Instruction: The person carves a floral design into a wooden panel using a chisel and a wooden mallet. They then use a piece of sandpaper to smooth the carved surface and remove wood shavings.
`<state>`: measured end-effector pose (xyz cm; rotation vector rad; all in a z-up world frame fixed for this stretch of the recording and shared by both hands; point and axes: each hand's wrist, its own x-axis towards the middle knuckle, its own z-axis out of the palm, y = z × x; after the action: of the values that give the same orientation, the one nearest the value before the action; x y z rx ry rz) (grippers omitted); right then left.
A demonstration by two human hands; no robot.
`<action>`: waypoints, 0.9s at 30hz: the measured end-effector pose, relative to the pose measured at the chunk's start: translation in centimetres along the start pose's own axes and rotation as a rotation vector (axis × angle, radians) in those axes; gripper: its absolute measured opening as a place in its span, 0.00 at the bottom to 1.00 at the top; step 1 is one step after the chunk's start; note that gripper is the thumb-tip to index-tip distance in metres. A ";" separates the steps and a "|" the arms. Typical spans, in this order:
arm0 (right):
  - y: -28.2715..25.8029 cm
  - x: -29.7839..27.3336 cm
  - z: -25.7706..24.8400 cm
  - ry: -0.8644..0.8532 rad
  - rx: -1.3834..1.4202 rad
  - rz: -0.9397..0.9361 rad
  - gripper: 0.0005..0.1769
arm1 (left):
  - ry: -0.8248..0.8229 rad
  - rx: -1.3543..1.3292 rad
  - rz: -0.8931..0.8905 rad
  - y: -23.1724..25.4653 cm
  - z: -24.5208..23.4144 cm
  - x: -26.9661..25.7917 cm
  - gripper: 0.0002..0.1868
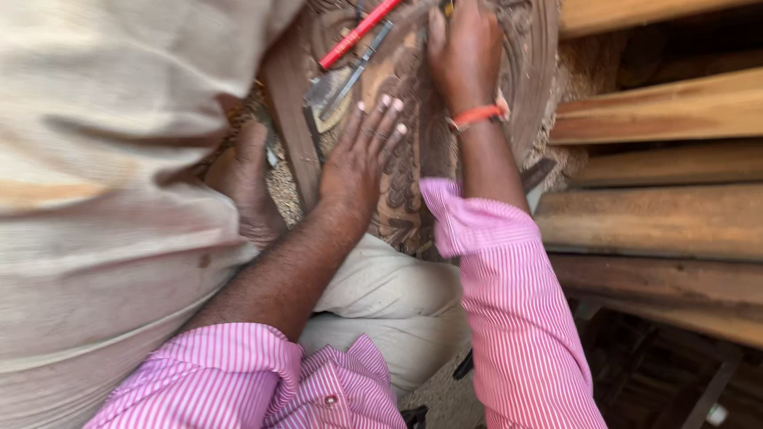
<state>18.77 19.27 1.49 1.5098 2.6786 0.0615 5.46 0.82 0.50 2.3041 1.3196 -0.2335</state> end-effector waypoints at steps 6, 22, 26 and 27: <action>-0.1 -0.7 0.2 -0.123 0.036 0.041 0.17 | 0.081 -0.008 -0.020 0.0 0.2 -0.1 0.44; 3.5 1.1 1.3 0.016 0.061 0.270 0.12 | 0.193 -0.090 -0.011 0.4 0.2 0.0 0.39; 5.5 0.4 -0.6 0.253 0.208 0.384 0.09 | 0.138 -0.138 0.011 0.1 -1.2 -0.2 0.44; 5.6 0.5 -1.5 0.368 0.252 0.427 0.10 | 0.106 -0.182 0.027 0.0 -1.6 -0.3 0.46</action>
<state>23.19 22.66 3.33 2.3377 2.6398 0.0251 5.14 1.36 1.99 2.2042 1.3018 0.0176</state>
